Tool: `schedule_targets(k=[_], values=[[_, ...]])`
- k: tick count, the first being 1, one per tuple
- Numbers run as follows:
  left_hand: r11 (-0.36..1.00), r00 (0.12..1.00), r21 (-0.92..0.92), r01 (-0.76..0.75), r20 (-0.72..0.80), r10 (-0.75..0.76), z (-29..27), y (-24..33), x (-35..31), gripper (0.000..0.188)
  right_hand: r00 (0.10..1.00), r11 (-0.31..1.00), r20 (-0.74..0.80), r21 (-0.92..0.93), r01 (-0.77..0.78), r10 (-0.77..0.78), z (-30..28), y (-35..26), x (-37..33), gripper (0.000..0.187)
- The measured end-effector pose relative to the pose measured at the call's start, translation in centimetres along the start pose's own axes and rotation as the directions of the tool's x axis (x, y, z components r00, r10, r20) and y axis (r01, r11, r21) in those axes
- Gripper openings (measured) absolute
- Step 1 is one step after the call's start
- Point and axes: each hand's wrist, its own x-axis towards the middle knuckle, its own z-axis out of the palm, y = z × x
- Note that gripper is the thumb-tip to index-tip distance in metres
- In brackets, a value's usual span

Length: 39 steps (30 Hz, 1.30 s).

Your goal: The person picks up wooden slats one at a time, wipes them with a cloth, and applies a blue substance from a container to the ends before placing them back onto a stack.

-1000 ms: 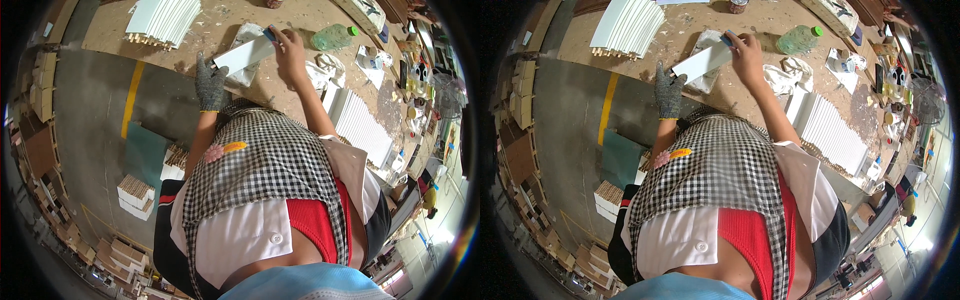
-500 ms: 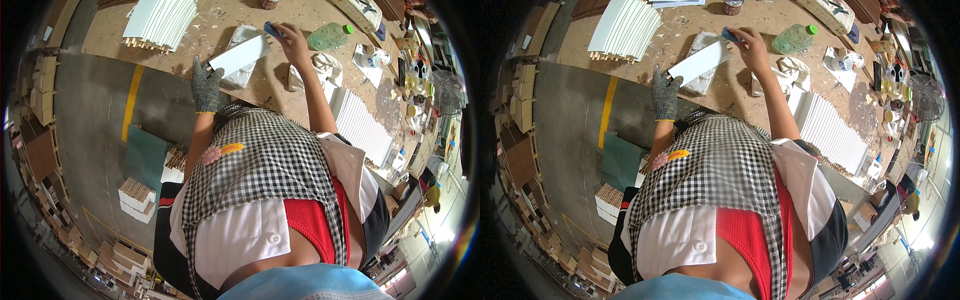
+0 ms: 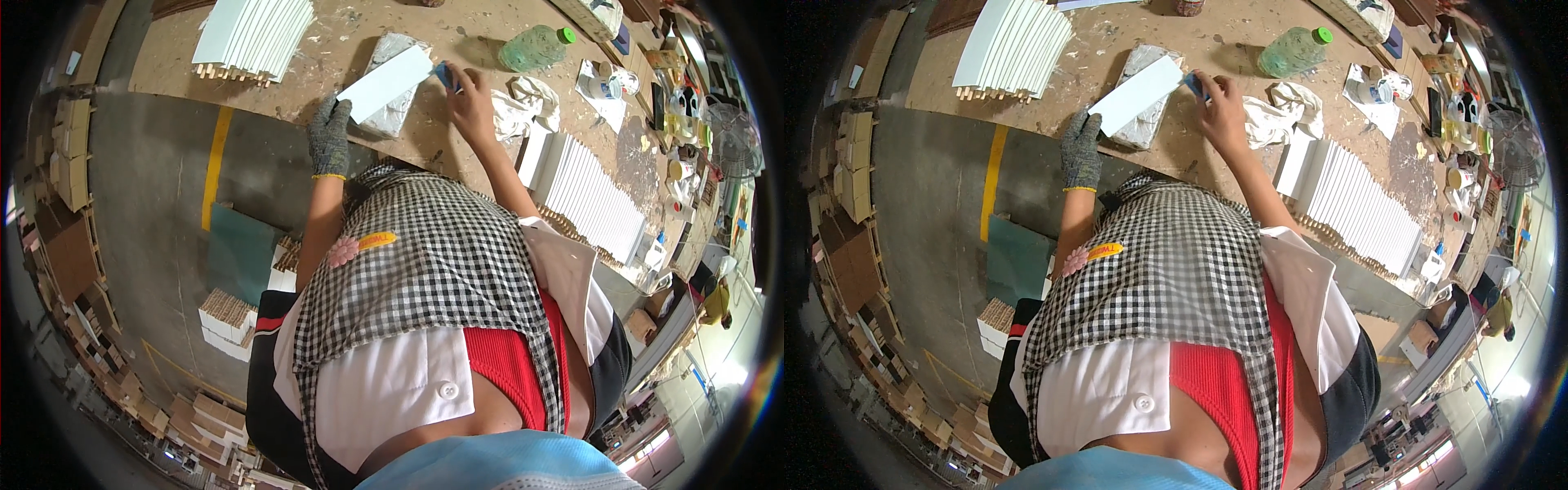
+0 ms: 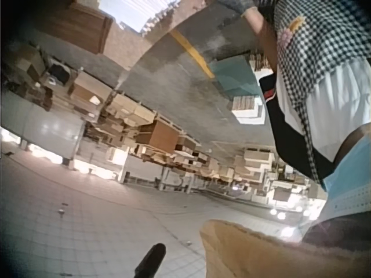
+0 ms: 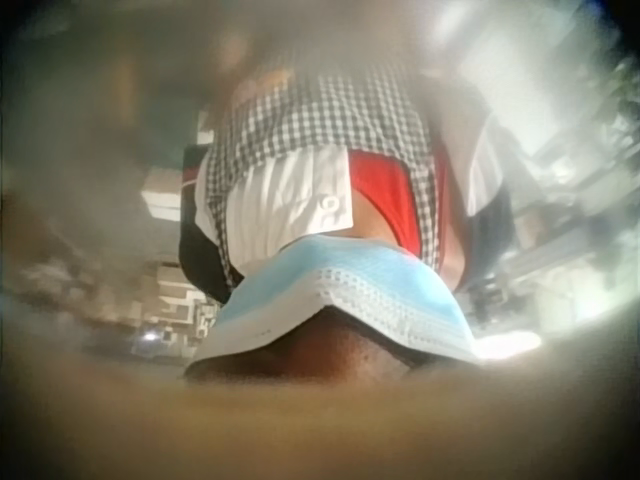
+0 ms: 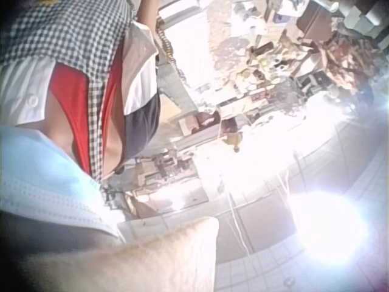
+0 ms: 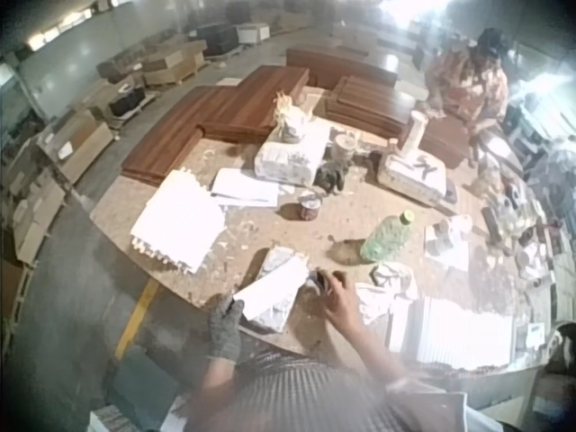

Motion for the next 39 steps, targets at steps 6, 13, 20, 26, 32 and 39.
schedule_targets(k=[6,13,20,26,32,39], values=[[0.993,0.997,-0.086,0.079,-0.019,-0.081,-0.1,-0.5,0.5,0.042,0.991,0.984,-0.078,0.151,-0.093,0.106,0.1,1.0,0.8,0.049],[0.969,0.987,-0.189,0.157,-0.009,-0.162,0.0,-0.4,0.8,0.044,0.981,0.981,-0.018,0.029,0.192,-0.191,2.4,-2.5,-1.9,0.056],[0.994,0.991,-0.027,0.102,0.087,-0.100,-1.0,-1.4,0.7,0.047,0.793,0.850,0.317,0.284,0.444,-0.520,1.2,-6.5,-3.2,0.069],[0.810,0.899,0.389,-0.438,0.170,0.404,-2.5,-1.2,-1.3,0.060,0.967,0.930,-0.254,0.349,0.114,-0.023,-5.8,1.2,-4.4,0.058],[0.858,0.935,0.394,-0.330,0.259,0.241,-0.6,3.5,-4.2,0.083,0.609,0.717,-0.599,-0.082,-0.693,0.520,-15.7,19.9,-3.5,0.056],[0.902,0.948,0.309,-0.302,0.201,0.248,-0.6,2.0,-4.1,0.079,0.607,0.331,-0.420,-0.562,-0.758,0.674,-20.3,28.9,-1.4,0.060]])
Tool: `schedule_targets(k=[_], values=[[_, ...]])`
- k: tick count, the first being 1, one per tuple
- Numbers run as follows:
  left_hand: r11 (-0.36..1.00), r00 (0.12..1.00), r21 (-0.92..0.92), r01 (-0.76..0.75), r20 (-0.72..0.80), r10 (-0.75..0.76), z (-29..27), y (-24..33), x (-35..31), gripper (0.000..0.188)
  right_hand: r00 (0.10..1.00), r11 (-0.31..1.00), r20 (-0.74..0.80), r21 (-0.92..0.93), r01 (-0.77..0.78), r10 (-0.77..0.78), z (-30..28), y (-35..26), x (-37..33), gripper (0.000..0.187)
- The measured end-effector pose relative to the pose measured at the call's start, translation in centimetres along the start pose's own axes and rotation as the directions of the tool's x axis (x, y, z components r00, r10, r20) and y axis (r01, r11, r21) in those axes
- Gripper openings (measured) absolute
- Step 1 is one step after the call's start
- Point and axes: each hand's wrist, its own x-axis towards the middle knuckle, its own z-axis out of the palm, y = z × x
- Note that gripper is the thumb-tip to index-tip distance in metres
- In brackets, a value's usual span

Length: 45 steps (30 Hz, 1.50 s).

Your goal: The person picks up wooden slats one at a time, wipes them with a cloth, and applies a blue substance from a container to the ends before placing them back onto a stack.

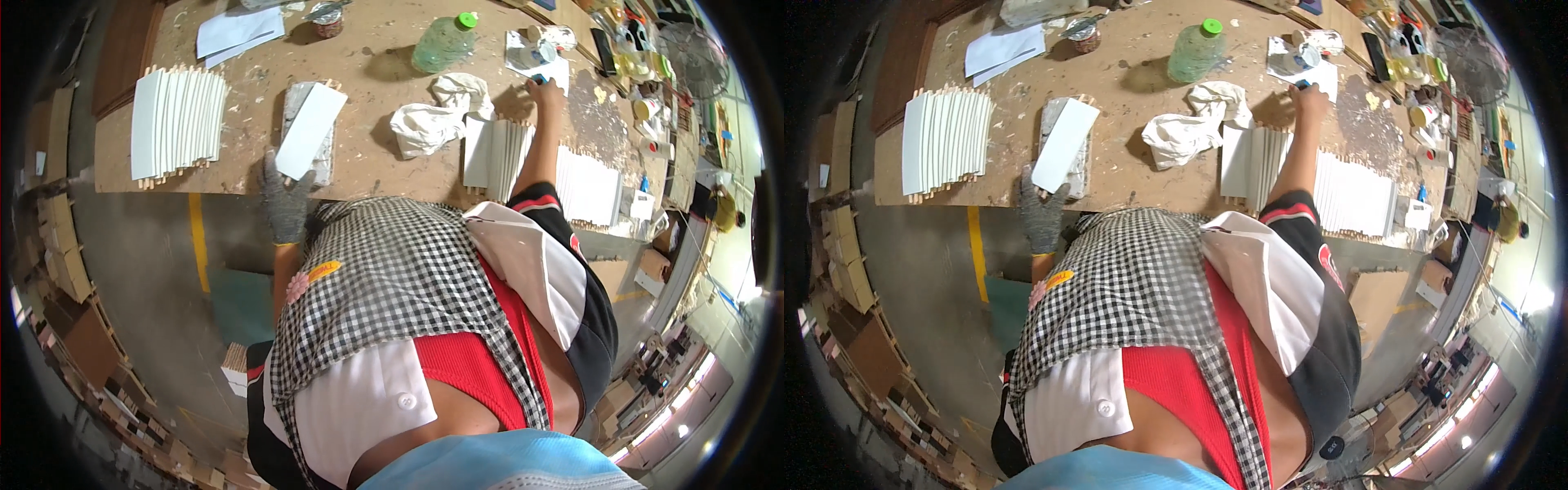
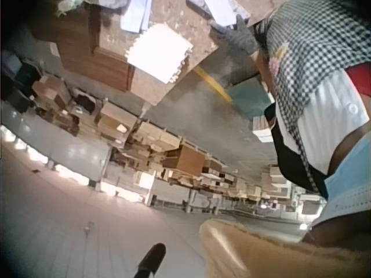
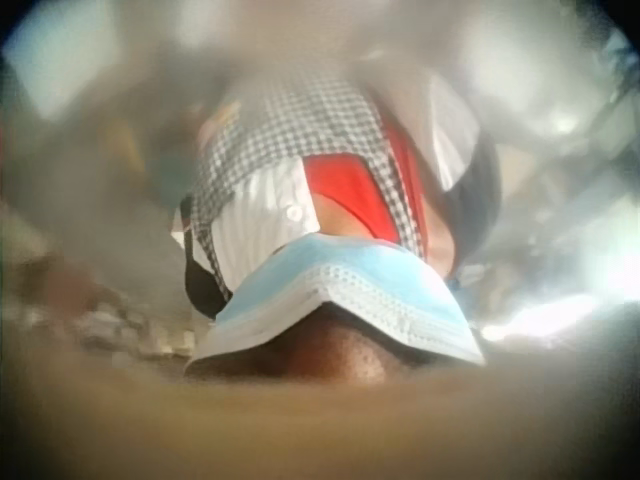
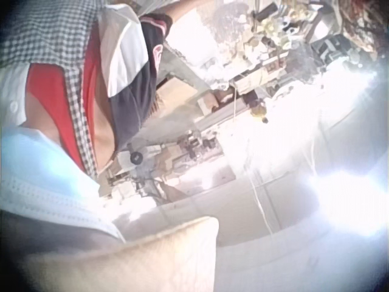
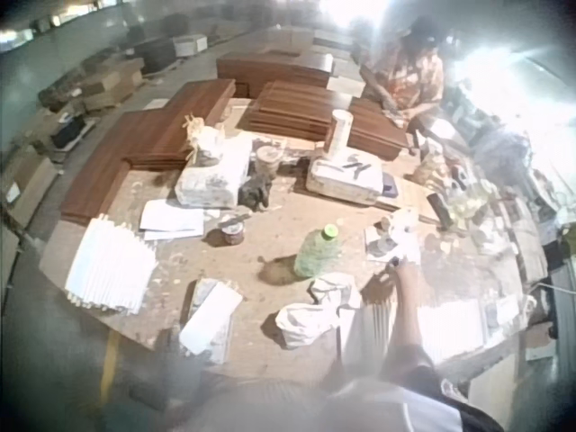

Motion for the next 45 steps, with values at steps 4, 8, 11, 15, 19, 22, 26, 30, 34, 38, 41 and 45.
schedule_targets(k=[4,8,11,15,19,22,26,30,34,38,41,45], values=[[0.995,0.993,0.003,0.103,-0.050,-0.102,0.7,0.4,-0.5,0.089,0.934,0.900,0.169,0.364,0.239,-0.316,-8.4,-9.0,-12.5,0.057],[0.997,0.998,0.071,-0.004,-0.059,0.008,1.2,-0.8,-0.7,0.098,0.781,0.768,-0.076,0.146,0.624,-0.620,-4.3,-14.3,-24.0,0.089],[0.996,0.997,-0.054,-0.073,-0.014,0.072,1.5,-0.4,0.0,0.096,0.822,0.784,-0.153,0.248,0.569,-0.548,-0.1,-15.5,-22.9,0.075],[0.992,0.994,0.115,-0.060,-0.086,0.070,2.4,0.1,0.8,0.095,0.892,0.774,-0.304,0.451,0.444,-0.335,-0.6,-17.1,-21.5,0.082],[0.956,1.000,-0.294,-0.002,-0.021,-0.004,3.9,-0.4,1.7,0.083,0.885,0.753,0.003,0.527,0.394,-0.465,-2.5,-17.5,-18.6,0.051],[0.955,0.999,-0.295,-0.035,-0.023,0.029,4.3,-0.9,2.0,0.082,0.720,0.507,0.019,0.723,0.470,-0.694,-9.1,-20.9,-23.7,0.048],[0.992,0.994,-0.125,0.030,0.107,-0.016,5.0,-3.9,3.3,0.053,0.097,0.047,-0.170,0.276,0.960,-0.981,-8.9,-25.5,-33.6,0.058],[0.989,0.998,-0.135,-0.060,-0.044,0.055,5.4,-3.3,2.2,0.060,0.173,0.113,-0.275,0.222,0.968,-0.946,-4.5,-26.1,-28.3,0.056],[0.933,0.998,-0.355,-0.059,-0.012,0.059,6.2,-2.6,2.4,0.069,0.610,0.495,-0.074,0.513,0.702,-0.789,-1.7,-27.2,-20.0,0.040],[0.882,1.000,-0.471,-0.018,-0.025,0.007,6.1,-2.3,2.5,0.069,0.598,0.456,-0.229,0.461,0.761,-0.768,-6.1,-26.4,-22.5,0.039],[0.988,0.993,-0.152,0.022,0.119,-0.004,5.2,-1.4,3.3,0.070,0.262,0.180,-0.319,0.265,0.947,-0.911,-4.7,-24.9,-29.6,0.052],[0.857,1.000,-0.514,-0.028,-0.007,0.029,5.6,-0.7,2.2,0.065,0.389,0.340,-0.333,0.197,0.920,-0.859,-2.9,-26.0,-26.8,0.057]])
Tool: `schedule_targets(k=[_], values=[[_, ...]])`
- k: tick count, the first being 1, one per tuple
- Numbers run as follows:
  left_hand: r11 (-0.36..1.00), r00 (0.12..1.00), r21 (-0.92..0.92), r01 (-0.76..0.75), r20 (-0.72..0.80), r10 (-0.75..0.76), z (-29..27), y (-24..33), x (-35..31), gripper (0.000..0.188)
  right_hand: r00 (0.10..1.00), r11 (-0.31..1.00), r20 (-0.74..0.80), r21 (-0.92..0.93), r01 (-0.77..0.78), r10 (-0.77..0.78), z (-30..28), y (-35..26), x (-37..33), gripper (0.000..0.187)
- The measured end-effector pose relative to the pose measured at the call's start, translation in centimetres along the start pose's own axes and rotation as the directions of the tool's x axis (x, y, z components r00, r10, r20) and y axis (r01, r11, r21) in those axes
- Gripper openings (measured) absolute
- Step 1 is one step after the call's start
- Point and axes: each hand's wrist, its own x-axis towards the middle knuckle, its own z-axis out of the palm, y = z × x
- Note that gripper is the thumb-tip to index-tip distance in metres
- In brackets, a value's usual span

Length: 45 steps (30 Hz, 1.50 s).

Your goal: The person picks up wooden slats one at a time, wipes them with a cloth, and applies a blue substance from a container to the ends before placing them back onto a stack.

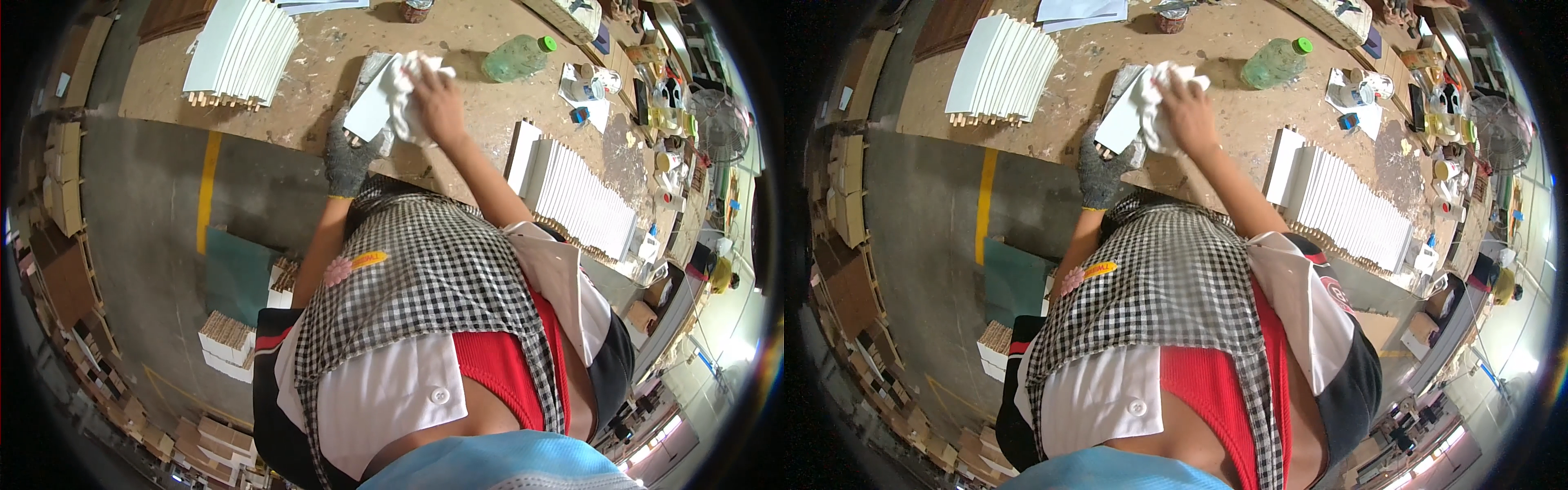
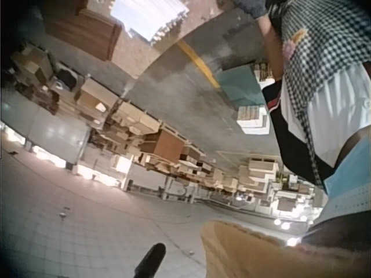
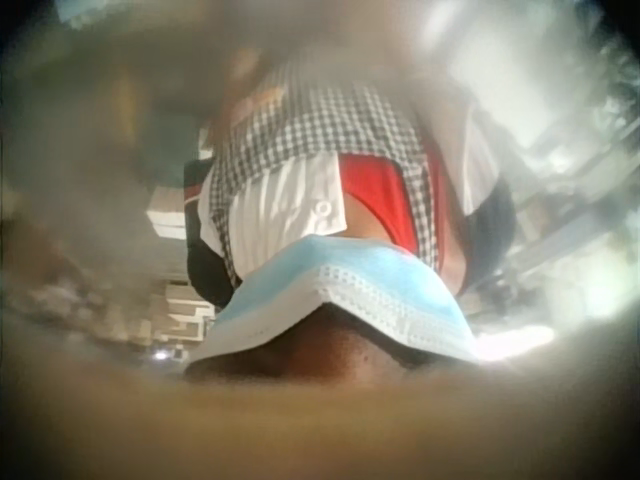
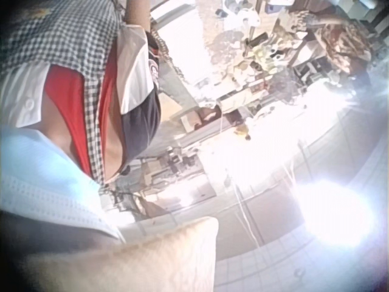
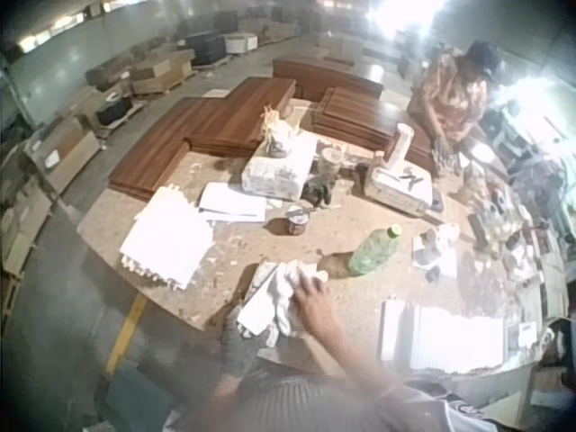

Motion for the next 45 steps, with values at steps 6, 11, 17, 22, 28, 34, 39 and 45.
schedule_targets(k=[6,11,17,22,28,34,39,45], values=[[0.988,0.997,0.138,-0.070,-0.014,0.073,-1.4,-2.8,0.4,0.068,0.988,0.989,0.045,-0.001,0.145,-0.145,-0.4,-5.4,-2.6,0.054],[0.968,0.994,0.229,-0.105,0.008,0.106,-0.8,-1.9,0.6,0.075,0.976,0.948,0.029,0.234,-0.215,0.215,2.7,3.6,2.3,0.037],[0.986,0.995,-0.162,0.041,-0.083,-0.055,-1.3,-4.0,0.3,0.066,0.999,0.976,0.038,0.218,0.001,-0.009,-4.2,-2.9,4.6,0.029],[0.996,0.998,-0.089,0.031,-0.043,-0.035,-0.5,-2.2,0.4,0.063,0.964,0.931,0.051,0.280,0.235,-0.259,0.0,-4.9,0.7,0.047],[0.991,1.000,0.134,0.030,-0.012,-0.029,-0.1,-1.4,0.5,0.077,0.921,0.872,0.173,0.300,-0.388,0.350,0.6,10.1,6.8,0.035],[0.980,0.989,0.171,-0.099,-0.090,0.115,-1.0,-3.3,-0.5,0.080,0.846,0.897,-0.309,0.226,-0.379,0.435,-15.0,6.7,4.4,0.024],[1.000,1.000,-0.003,0.026,-0.016,-0.026,-0.5,0.4,-0.6,0.076,0.813,0.884,-0.542,-0.247,-0.397,0.214,-13.6,16.0,3.1,0.035],[0.999,0.997,0.033,0.026,-0.079,-0.024,-1.5,-1.0,-1.0,0.076,0.811,0.962,-0.563,-0.094,-0.256,0.161,-11.2,15.8,2.1,0.045]])
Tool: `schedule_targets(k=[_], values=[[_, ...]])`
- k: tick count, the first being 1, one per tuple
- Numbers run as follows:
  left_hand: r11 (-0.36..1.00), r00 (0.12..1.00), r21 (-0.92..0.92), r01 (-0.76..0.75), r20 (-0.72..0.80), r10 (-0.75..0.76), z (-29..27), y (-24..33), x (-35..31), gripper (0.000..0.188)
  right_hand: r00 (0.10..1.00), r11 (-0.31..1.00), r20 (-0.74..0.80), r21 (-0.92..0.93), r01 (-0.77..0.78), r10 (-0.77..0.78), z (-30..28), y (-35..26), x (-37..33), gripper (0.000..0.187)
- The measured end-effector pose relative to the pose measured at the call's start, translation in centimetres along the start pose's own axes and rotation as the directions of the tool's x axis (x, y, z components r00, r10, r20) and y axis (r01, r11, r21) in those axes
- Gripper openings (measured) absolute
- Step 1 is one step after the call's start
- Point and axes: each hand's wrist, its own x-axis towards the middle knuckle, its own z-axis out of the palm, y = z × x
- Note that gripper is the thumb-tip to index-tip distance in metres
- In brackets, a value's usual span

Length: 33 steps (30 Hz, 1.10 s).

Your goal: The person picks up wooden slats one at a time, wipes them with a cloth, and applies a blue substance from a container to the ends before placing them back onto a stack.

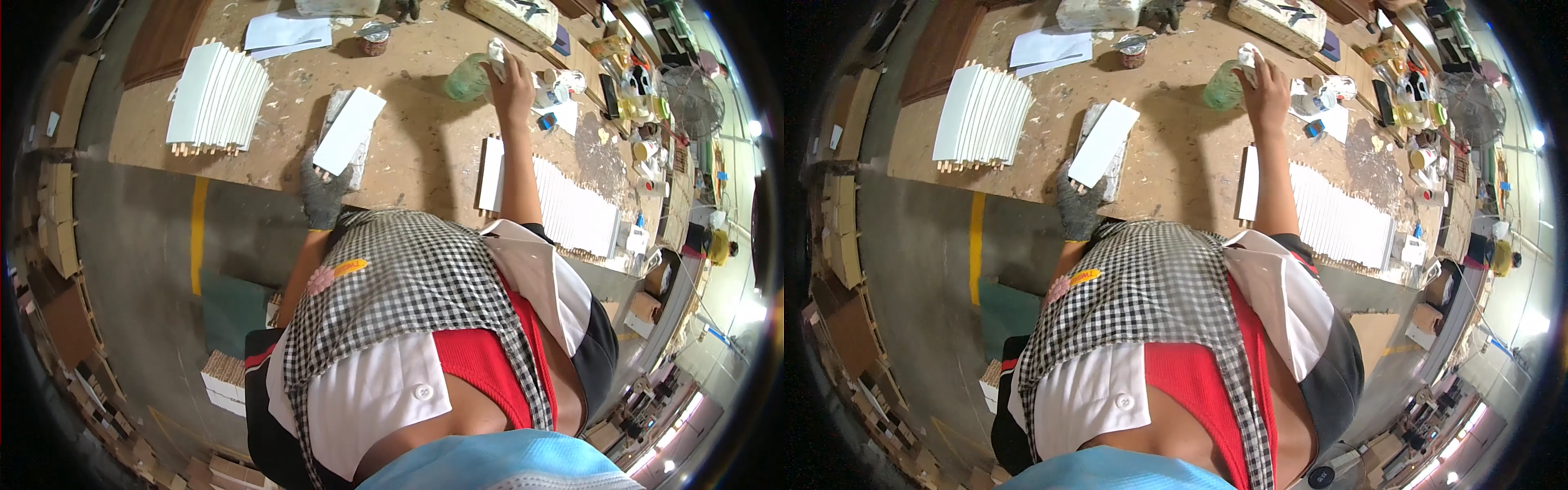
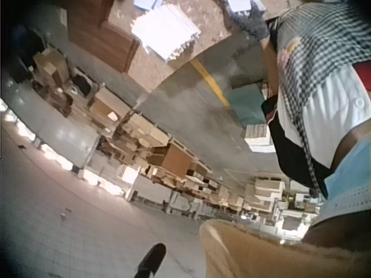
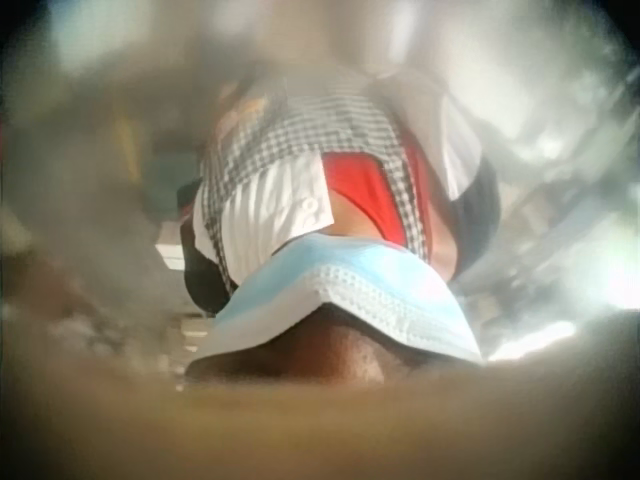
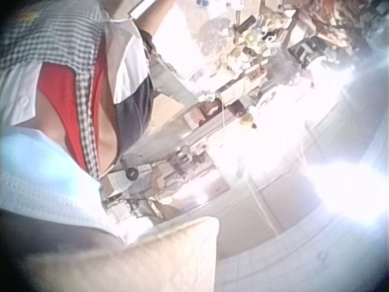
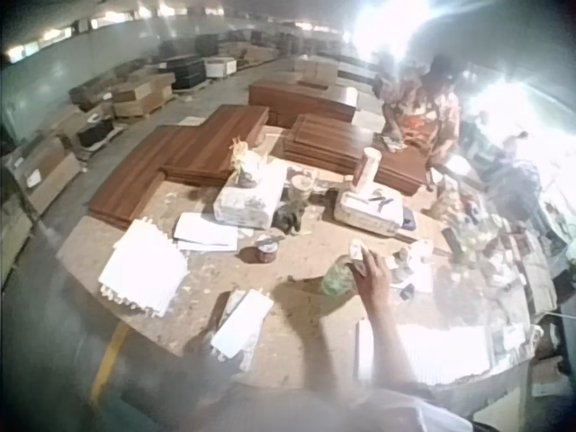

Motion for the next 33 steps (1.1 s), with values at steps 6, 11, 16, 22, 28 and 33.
schedule_targets(k=[6,11,16,22,28,33], values=[[0.999,0.996,-0.049,-0.019,0.087,0.024,-0.8,-1.4,0.8,0.099,0.961,0.968,-0.128,0.085,-0.237,0.246,0.1,4.6,-1.3,0.040],[0.954,0.999,0.298,0.029,0.028,-0.040,-3.4,2.1,-1.4,0.118,0.340,-0.051,0.412,0.695,-0.717,0.845,-1.6,6.2,-4.0,0.049],[0.853,0.989,0.509,-0.111,-0.030,0.146,-5.4,-0.1,-2.6,0.110,0.095,-0.752,0.917,0.374,-0.544,0.387,2.2,9.5,-11.6,0.054],[0.764,0.997,0.641,-0.075,0.022,0.079,-5.1,1.0,-1.9,0.111,0.384,-0.150,0.544,0.700,-0.698,0.746,0.7,3.0,-4.6,0.041],[0.840,0.965,0.476,-0.260,0.147,0.216,-1.6,1.8,0.8,0.107,0.969,0.972,0.073,-0.005,-0.237,0.236,0.7,2.0,-0.8,0.042],[0.804,0.949,0.510,-0.308,0.098,0.301,0.0,-1.8,2.6,0.074,0.958,0.967,0.136,-0.073,-0.243,0.251,-0.6,1.5,2.5,0.048]])
